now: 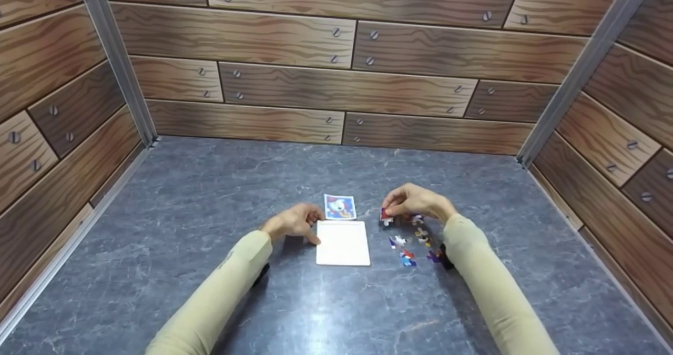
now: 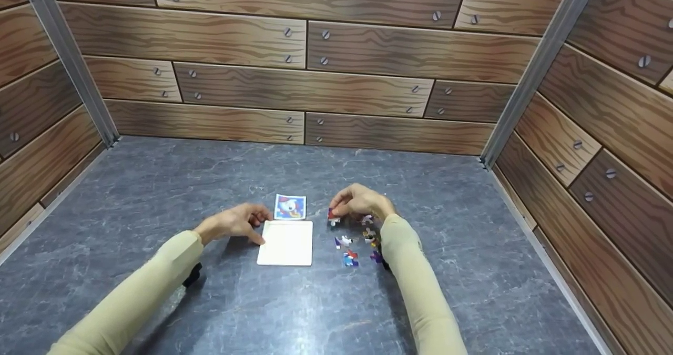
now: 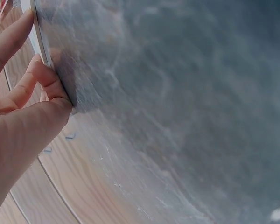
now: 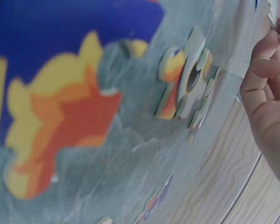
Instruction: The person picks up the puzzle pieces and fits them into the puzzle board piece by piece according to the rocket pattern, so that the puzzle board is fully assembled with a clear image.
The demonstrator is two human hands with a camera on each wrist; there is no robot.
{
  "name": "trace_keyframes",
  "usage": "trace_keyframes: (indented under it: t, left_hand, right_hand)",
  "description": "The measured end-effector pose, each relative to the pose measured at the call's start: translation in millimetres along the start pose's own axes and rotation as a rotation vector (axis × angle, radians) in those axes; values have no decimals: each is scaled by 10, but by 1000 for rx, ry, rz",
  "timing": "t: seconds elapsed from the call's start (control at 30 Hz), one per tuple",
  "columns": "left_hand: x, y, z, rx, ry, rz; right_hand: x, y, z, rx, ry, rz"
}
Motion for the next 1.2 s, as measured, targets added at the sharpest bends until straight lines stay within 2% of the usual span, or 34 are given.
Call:
trace_keyframes:
  t: [0.63,0.9,1.2]
  left_hand:
    - [-4,6,12,3,33,10]
    - [21,10,35,3,31,1]
    - [8,-6,9,-9,27,13]
  right_hand:
    - [282,18,202,-124,-58,-16]
    - [449,29,299,-155,-132,-5]
    - [565,17,375,-157,-140,0]
Point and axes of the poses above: each hand's wrist, its own y-axis away from the middle knuckle, its own x-axis out of the palm, z = x × y, the point moved 2 cm from there along -y, towards the middle knuckle, and after that the axes turned 5 degrees about x, right-handed, at the moved point
